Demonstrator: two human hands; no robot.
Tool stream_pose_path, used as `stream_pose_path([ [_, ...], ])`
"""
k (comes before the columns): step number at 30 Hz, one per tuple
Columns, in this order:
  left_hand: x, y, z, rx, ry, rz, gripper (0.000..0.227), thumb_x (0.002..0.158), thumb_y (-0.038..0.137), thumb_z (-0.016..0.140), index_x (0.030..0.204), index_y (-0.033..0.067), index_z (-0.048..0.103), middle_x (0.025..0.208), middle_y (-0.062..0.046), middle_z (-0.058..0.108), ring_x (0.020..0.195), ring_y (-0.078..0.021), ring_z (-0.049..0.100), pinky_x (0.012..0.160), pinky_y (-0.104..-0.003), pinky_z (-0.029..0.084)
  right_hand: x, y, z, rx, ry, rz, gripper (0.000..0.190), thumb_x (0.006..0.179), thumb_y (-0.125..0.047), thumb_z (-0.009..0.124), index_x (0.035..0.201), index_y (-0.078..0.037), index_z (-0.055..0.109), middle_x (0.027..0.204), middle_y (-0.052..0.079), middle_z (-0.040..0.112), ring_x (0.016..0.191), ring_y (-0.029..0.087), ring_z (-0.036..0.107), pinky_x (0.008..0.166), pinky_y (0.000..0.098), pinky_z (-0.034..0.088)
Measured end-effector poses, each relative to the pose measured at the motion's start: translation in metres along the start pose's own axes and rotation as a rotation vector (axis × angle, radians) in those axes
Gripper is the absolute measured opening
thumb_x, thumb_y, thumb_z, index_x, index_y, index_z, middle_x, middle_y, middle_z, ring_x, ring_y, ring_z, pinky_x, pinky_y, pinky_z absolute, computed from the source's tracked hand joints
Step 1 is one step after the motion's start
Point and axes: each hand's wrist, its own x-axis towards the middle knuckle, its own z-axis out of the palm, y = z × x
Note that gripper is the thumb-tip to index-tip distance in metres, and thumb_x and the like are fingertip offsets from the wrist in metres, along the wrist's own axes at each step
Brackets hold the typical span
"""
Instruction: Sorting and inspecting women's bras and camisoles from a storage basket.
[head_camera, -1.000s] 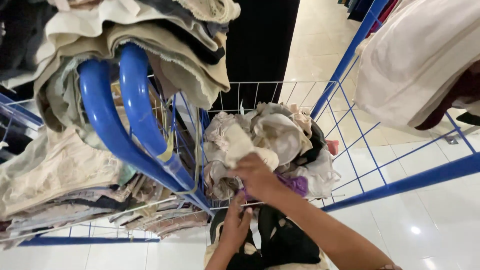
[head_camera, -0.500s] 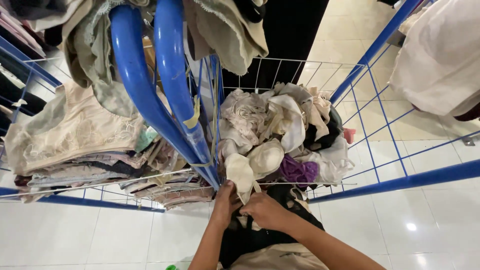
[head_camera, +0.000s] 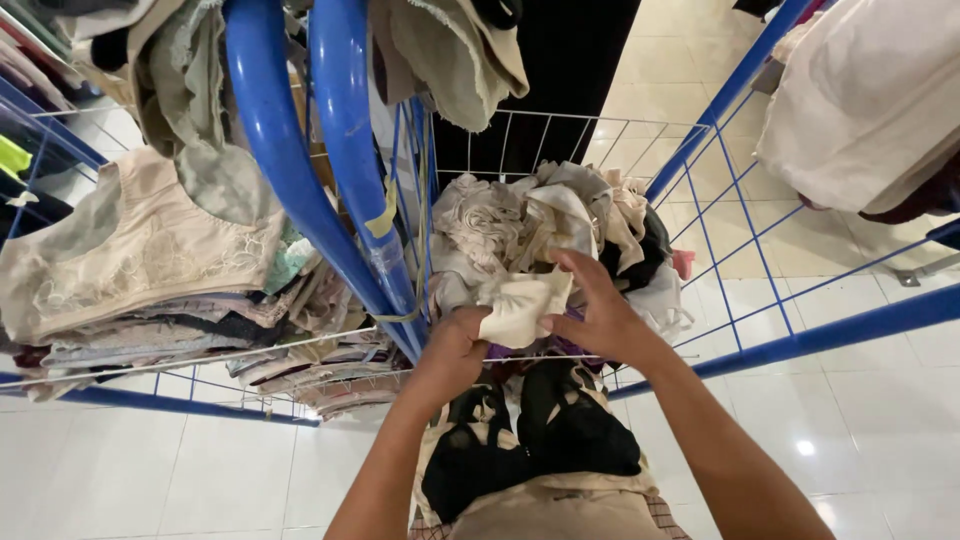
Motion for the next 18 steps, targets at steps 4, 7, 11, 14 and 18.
stream_pose_path([
  [4, 0.014, 0.037, -0.030, 0.184, 0.038, 0.193, 0.040, 0.071, -0.009, 0.062, 0.109, 0.0020, 0.072, 0.106, -0.018, 0.073, 0.106, -0.0390, 0.066, 0.094, -0.043, 0.051, -0.003, 0.019, -0.003, 0.123, -0.152, -0.065, 0.056, 0.089, -0.017, 0.082, 0.136, -0.004, 0.056, 0.126, 0.016, 0.061, 0.118, 0.026, 0.058, 0.097, 0.0370, 0.049],
  [7, 0.010, 0.048, -0.031, 0.196, 0.129, 0.241, 0.040, 0.073, -0.008, 0.063, 0.110, 0.0027, 0.071, 0.110, -0.017, 0.073, 0.109, -0.0392, 0.066, 0.096, -0.043, 0.050, -0.007, 0.006, 0.008, 0.374, -0.247, 0.112, 0.036, 0.095, -0.016, 0.080, 0.126, -0.003, 0.068, 0.107, 0.005, 0.069, 0.100, 0.014, 0.063, 0.086, 0.0308, 0.052],
  [11, -0.008, 0.066, -0.008, 0.281, 0.457, 0.278, 0.043, 0.089, -0.001, 0.063, 0.132, 0.0000, 0.056, 0.138, -0.021, 0.057, 0.131, -0.0417, 0.052, 0.111, -0.048, 0.041, -0.009, -0.001, 0.027, 0.668, 0.009, 0.232, 0.031, 0.097, -0.011, 0.076, 0.119, 0.000, 0.057, 0.099, 0.002, 0.067, 0.088, 0.007, 0.062, 0.075, 0.0244, 0.052],
  [14, -0.034, 0.058, 0.035, 0.340, 0.579, 0.295, 0.053, 0.094, 0.013, 0.067, 0.141, -0.0002, 0.046, 0.150, -0.025, 0.046, 0.140, -0.0440, 0.043, 0.118, -0.054, 0.036, -0.011, -0.006, 0.041, 0.721, 0.305, 0.131, 0.031, 0.101, -0.006, 0.075, 0.118, -0.002, 0.049, 0.096, 0.002, 0.063, 0.083, 0.006, 0.058, 0.070, 0.0219, 0.048],
  [18, -0.058, 0.073, 0.086, 0.423, 0.539, 0.409, 0.085, 0.090, 0.033, 0.075, 0.150, -0.0054, 0.029, 0.153, -0.033, 0.033, 0.141, -0.0497, 0.035, 0.116, -0.062, 0.029, -0.006, -0.088, 0.037, 0.694, 0.583, 0.007, 0.044, 0.099, -0.003, 0.071, 0.131, -0.006, 0.040, 0.096, 0.000, 0.061, 0.078, 0.004, 0.057, 0.064, 0.0190, 0.047],
])
